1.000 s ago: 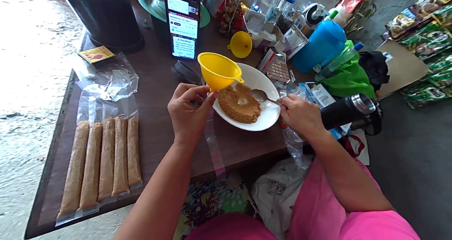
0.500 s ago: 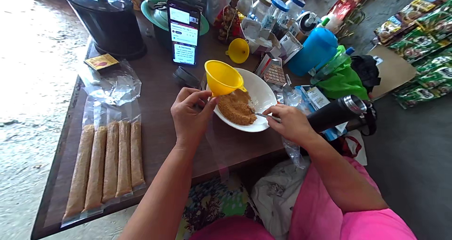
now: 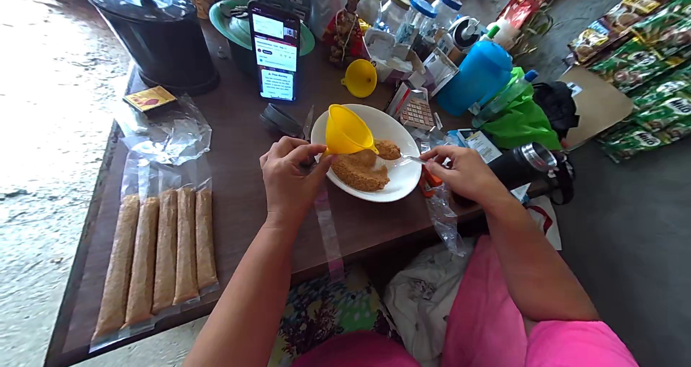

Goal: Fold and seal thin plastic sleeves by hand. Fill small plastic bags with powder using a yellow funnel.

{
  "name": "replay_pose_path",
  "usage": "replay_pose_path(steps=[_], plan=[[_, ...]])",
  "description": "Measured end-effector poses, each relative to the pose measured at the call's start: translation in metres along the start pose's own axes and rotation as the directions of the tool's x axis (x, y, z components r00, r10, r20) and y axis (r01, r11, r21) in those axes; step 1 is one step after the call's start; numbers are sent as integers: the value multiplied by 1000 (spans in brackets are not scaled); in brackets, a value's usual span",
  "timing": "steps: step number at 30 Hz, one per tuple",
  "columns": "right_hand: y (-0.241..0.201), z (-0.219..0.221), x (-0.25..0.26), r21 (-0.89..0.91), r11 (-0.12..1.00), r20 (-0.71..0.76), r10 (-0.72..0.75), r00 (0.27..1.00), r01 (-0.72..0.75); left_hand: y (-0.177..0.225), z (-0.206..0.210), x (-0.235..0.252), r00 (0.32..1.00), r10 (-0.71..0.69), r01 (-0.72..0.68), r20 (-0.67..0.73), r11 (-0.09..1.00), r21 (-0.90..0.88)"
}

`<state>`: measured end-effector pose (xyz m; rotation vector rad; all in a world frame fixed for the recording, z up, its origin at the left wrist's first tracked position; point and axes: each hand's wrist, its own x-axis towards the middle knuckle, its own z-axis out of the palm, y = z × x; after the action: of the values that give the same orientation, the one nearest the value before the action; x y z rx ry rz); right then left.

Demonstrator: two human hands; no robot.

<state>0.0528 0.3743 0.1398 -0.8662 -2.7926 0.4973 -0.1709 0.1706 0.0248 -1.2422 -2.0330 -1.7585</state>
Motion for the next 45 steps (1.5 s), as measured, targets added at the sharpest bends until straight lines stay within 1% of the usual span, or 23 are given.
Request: replay_pose_path(steps=[3, 6, 8, 10, 12, 14, 16, 18, 20, 22, 24, 26, 29, 32, 35, 37, 40, 41, 43, 45], plan=[[-4, -17, 4, -1, 1000, -37, 0, 999, 0, -1, 1, 1, 1000, -3, 2, 27, 1000, 30], [-21, -30, 5, -27, 999, -103, -38, 994, 35, -2, 2, 1, 999, 1, -3, 43, 999, 50], [-35, -33, 5, -80, 990, -146, -128, 981, 117, -1, 1, 1, 998, -4, 1, 58, 999, 50], [-52, -27, 4, -169, 964, -176, -236, 956, 206, 0, 1, 1, 997, -11, 8, 74, 999, 35], [-67, -18, 1, -306, 911, -208, -347, 915, 276, -2, 2, 1, 997, -14, 14, 76, 1000, -4], [-71, -13, 0, -392, 870, -260, -416, 871, 299, -4, 2, 1, 996, -21, 24, 84, 999, -37], [-66, -13, -2, -402, 878, -322, -402, 857, 261, -4, 2, 1, 996, -32, 37, 86, 998, -59], [-53, -11, -1, -375, 910, -352, -315, 881, 176, -5, 3, 1, 996, -39, 45, 79, 996, -77], [-36, 0, 0, -368, 926, -297, -203, 933, 84, -4, 3, 1, 997, -40, 47, 73, 995, -84], [-23, 17, -1, -389, 920, -209, -123, 970, 33, -4, 3, 1, 997, -40, 46, 73, 995, -85], [-18, 31, -5, -386, 922, -141, -93, 986, 32, -3, 3, 1, 997, -41, 47, 70, 995, -87], [-19, 39, -8, -345, 937, -91, -95, 991, 58, -3, 3, 1, 997, -41, 46, 64, 995, -89], [-24, 37, -10, -257, 962, -27, -108, 994, 98, -4, 2, 1, 997, -42, 48, 60, 994, -96], [-22, 24, -7, -171, 980, -6, -101, 995, 99, -4, 3, 1, 998, -46, 51, 51, 994, -94], [-14, 7, -6, -94, 990, -37, -109, 993, 105, -4, 4, 1, 997, -58, 62, 46, 994, -91], [-12, -8, -4, -50, 995, -62, -86, 994, 83, -4, 4, 1, 997, -65, 69, 49, 993, -93], [-18, -28, 1, -51, 997, -145, -69, 987, 62, -5, 4, 1, 997, -61, 65, 55, 994, -87], [-23, -31, 1, -72, 994, -192, -92, 977, 80, -5, 4, 1, 997, -59, 63, 55, 994, -85], [-37, -30, 2, -134, 979, -275, -185, 943, 153, -5, 5, 1, 997, -58, 63, 58, 995, -80], [-51, -23, 0, -209, 951, -317, -288, 904, 229, -5, 4, 1, 996, -58, 62, 60, 995, -78]])
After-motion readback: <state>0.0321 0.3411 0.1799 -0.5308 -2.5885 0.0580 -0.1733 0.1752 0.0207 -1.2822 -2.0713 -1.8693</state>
